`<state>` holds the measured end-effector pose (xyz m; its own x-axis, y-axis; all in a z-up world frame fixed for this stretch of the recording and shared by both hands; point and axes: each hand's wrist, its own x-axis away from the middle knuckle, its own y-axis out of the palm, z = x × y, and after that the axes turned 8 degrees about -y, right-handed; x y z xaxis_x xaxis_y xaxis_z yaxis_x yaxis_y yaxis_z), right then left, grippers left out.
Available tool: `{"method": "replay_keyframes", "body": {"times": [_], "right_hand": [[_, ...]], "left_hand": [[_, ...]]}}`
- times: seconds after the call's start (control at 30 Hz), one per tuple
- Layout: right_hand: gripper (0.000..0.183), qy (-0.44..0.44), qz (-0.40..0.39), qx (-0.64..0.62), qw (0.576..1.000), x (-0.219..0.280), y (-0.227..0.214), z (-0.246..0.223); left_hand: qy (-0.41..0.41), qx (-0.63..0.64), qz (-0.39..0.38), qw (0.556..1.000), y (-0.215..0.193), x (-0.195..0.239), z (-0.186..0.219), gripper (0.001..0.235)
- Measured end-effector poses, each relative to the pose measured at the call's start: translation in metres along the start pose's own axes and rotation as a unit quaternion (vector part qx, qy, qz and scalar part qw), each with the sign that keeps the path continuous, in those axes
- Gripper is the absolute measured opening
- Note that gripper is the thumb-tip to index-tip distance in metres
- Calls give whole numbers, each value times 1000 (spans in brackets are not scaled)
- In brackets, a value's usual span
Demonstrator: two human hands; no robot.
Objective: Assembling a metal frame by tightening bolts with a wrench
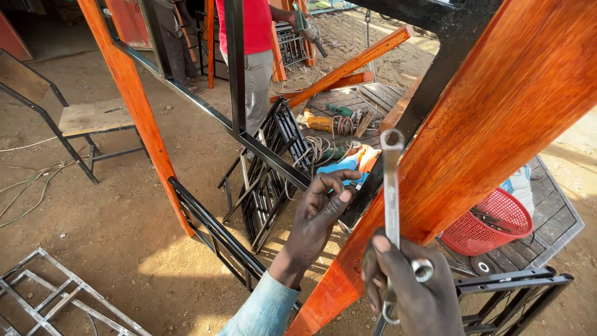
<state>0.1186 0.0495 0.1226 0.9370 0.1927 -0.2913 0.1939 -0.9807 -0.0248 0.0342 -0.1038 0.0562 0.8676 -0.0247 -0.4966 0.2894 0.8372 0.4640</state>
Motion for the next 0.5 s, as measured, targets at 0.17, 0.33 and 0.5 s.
{"method": "replay_keyframes", "body": {"times": [0.17,0.33,0.5], "right_hand": [[51,77,-45,98,991,-22,11,-36],[34,-12,-110,165,980,-45,25,-40],[33,76,-78,124,986,-43,22,-29]], "left_hand": [[-4,72,-52,996,-5,2,-6,30],[-34,-45,-24,998,7,7,19,69],[17,29,-48,998,11,12,13,49]]}}
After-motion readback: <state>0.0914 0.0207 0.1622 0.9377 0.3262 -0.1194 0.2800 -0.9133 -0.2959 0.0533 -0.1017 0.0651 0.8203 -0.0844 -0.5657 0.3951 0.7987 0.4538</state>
